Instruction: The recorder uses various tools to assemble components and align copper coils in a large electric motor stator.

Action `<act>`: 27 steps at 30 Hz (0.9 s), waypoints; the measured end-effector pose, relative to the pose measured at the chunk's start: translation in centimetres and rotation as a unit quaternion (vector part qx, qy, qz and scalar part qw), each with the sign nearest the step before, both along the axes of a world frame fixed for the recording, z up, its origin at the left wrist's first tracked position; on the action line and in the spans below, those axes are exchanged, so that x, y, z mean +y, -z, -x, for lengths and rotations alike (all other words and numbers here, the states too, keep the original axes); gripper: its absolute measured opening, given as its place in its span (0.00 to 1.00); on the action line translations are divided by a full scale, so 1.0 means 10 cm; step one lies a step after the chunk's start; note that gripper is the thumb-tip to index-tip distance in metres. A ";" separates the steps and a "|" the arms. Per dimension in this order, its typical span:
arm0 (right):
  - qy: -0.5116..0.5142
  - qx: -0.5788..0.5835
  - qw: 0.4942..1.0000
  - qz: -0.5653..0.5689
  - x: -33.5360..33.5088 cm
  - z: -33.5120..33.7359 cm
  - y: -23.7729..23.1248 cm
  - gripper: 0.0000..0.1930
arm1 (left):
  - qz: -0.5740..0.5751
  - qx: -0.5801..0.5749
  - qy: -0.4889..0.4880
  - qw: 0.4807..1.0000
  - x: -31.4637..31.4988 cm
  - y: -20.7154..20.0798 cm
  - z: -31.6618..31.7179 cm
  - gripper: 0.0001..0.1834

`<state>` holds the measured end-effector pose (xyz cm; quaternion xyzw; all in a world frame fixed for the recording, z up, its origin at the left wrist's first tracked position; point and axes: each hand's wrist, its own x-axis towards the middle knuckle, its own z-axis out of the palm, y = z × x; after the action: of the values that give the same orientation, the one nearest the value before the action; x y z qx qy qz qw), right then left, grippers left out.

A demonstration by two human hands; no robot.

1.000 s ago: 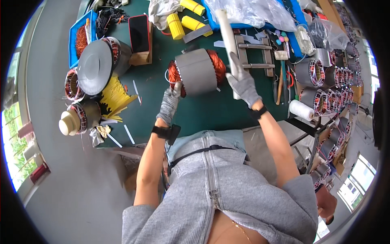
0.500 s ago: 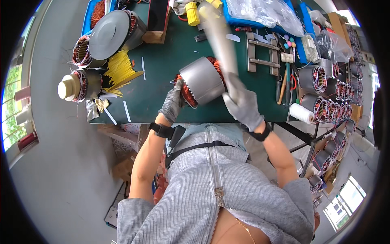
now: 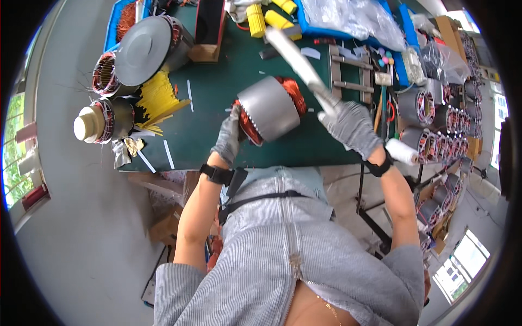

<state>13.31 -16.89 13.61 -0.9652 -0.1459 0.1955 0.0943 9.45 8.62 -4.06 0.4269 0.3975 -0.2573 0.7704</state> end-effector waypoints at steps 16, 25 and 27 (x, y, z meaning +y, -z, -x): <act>0.100 0.129 0.982 -0.096 0.16 -0.09 0.47 0.33 | -0.389 -0.090 0.417 0.817 0.36 -0.60 -0.50 0.28; 0.025 -0.100 0.972 -0.209 0.26 0.02 0.94 0.35 | -0.681 -0.438 0.265 0.523 -0.32 -0.73 -0.56 0.24; 0.180 0.022 0.960 -0.212 0.08 0.11 0.93 0.38 | -0.714 -0.387 0.334 0.479 -0.43 -0.78 -0.57 0.27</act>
<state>12.23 -16.06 4.28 -0.9287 -0.0054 0.1614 0.3337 15.20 4.34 3.74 0.9866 -0.0665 0.0681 0.1322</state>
